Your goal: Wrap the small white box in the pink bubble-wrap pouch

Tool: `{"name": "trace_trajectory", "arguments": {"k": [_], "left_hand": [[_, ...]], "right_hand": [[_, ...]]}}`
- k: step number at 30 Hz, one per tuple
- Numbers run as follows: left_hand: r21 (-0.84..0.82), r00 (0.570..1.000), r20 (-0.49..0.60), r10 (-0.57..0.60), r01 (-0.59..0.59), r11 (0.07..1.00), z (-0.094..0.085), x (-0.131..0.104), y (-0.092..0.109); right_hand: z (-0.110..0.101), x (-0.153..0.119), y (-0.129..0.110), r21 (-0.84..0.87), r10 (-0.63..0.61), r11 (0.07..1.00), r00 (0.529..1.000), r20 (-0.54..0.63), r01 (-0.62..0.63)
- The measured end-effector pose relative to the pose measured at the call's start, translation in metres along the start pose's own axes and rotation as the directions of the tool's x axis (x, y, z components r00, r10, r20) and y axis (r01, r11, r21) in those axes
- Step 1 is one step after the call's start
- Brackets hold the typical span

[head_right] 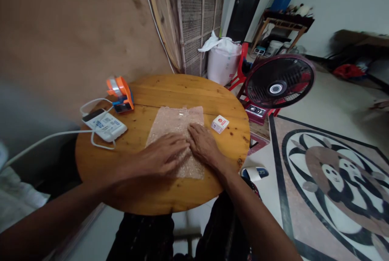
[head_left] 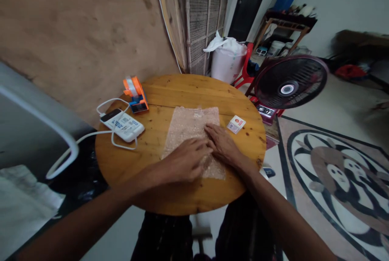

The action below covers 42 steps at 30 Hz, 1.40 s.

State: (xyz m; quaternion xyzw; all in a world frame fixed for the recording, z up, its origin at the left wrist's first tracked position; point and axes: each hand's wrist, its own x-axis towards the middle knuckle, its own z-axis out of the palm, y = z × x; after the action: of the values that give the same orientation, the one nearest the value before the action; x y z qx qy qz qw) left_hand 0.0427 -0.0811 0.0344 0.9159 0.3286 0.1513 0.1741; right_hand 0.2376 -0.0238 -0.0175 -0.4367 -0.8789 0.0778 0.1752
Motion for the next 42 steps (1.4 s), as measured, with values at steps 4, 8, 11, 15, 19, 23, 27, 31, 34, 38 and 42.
{"name": "trace_trajectory", "arguments": {"k": [4, 8, 11, 15, 19, 23, 27, 31, 34, 38, 42], "left_hand": [[0.058, 0.996, 0.009, -0.089, 0.088, 0.994, -0.001, 0.012, -0.033], [0.048, 0.989, 0.008, -0.146, 0.145, 0.988, 0.012, 0.011, -0.057], [0.044, 0.989, 0.026, -0.143, 0.142, 0.989, 0.017, 0.006, -0.064], [0.048, 0.991, 0.030, -0.132, 0.131, 0.990, 0.016, 0.004, -0.066], [0.096, 0.991, 0.031, -0.130, 0.126, 0.987, 0.012, 0.004, -0.069], [0.116, 0.985, 0.052, -0.163, 0.156, 0.981, 0.010, 0.003, -0.071], [0.112, 0.983, 0.077, -0.166, 0.157, 0.981, 0.009, 0.002, -0.071], [0.119, 0.980, 0.093, -0.174, 0.163, 0.979, 0.009, 0.002, -0.071], [0.118, 0.982, 0.090, -0.167, 0.156, 0.981, 0.010, 0.002, -0.071], [0.110, 0.986, 0.074, -0.151, 0.142, 0.984, 0.010, 0.002, -0.071], [0.106, 0.986, 0.072, -0.152, 0.144, 0.984, 0.010, 0.002, -0.071]], "right_hand": [[-0.004, 0.002, -0.001, 0.026, 0.008, 1.000, 1.000, 0.010, -0.009], [-0.016, 0.003, 0.001, 0.027, -0.005, 1.000, 0.995, 0.099, 0.002], [-0.024, 0.001, 0.005, 0.016, -0.004, 1.000, 0.988, 0.152, 0.002], [-0.022, -0.002, 0.012, 0.021, 0.018, 1.000, 0.990, 0.140, -0.021], [-0.018, -0.004, 0.010, 0.012, 0.017, 1.000, 0.993, 0.115, -0.018], [-0.023, -0.006, 0.004, -0.083, 0.053, 0.996, 0.994, 0.097, -0.045], [-0.028, -0.009, 0.002, -0.179, 0.080, 0.982, 0.994, 0.073, -0.066], [-0.026, -0.012, 0.000, -0.202, 0.092, 0.976, 0.994, 0.051, -0.080], [-0.027, -0.016, -0.003, -0.208, 0.099, 0.974, 0.995, 0.029, -0.091], [-0.038, -0.022, -0.001, -0.249, 0.118, 0.959, 0.990, -0.082, -0.134], [-0.053, -0.019, 0.011, -0.326, 0.172, 0.916, 0.963, -0.210, -0.234]]}}
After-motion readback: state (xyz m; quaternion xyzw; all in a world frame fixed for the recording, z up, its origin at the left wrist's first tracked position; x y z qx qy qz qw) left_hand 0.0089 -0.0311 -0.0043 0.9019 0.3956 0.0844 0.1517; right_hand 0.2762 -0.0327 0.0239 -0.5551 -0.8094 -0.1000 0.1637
